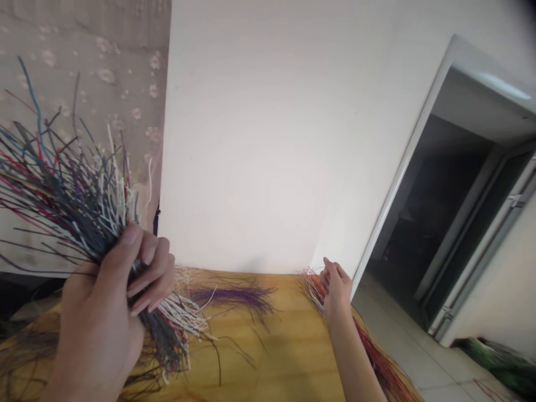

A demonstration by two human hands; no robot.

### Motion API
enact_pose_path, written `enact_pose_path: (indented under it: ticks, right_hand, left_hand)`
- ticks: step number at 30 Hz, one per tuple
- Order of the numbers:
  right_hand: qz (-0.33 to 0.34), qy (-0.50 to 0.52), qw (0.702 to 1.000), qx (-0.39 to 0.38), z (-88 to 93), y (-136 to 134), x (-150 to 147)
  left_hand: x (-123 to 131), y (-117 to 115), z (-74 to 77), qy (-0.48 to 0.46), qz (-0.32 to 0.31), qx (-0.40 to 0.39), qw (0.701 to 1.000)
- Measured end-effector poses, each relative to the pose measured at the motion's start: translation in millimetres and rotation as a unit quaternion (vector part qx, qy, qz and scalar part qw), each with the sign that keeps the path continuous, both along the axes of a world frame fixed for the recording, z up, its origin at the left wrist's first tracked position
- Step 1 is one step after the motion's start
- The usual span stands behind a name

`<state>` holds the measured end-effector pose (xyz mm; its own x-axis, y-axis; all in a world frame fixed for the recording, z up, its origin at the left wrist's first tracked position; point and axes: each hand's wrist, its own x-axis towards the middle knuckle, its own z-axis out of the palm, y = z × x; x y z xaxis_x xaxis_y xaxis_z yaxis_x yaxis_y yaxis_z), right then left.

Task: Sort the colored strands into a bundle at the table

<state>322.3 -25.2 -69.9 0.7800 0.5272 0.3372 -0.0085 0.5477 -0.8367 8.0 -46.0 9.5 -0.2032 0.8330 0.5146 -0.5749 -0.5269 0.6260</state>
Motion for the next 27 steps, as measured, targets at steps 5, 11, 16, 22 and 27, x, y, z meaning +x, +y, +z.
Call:
enact_pose_path:
  ticks: [5,11,16,22,27]
  right_hand:
    - [0.011,0.006,1.000,-0.002,0.4,1.5,1.7]
    - [0.067,-0.013,0.997,-0.029,4.4,0.6,-3.5]
    - [0.092,-0.021,0.994,-0.053,4.7,2.2,-5.0]
    - [0.110,-0.019,0.991,-0.067,2.7,5.2,-1.5]
    - [0.105,-0.019,0.992,-0.067,3.0,4.8,-2.2]
  left_hand:
    - [0.7,2.7,-2.0,0.010,0.014,0.015,1.000]
    - [0.5,2.8,-2.2,0.015,0.000,0.021,1.000]
    - [0.3,2.1,-1.4,0.015,0.007,0.012,1.000]
    - [-0.9,2.8,-3.2,0.017,0.003,0.008,1.000]
    - [-0.7,2.9,-2.9,0.019,0.008,0.009,1.000]
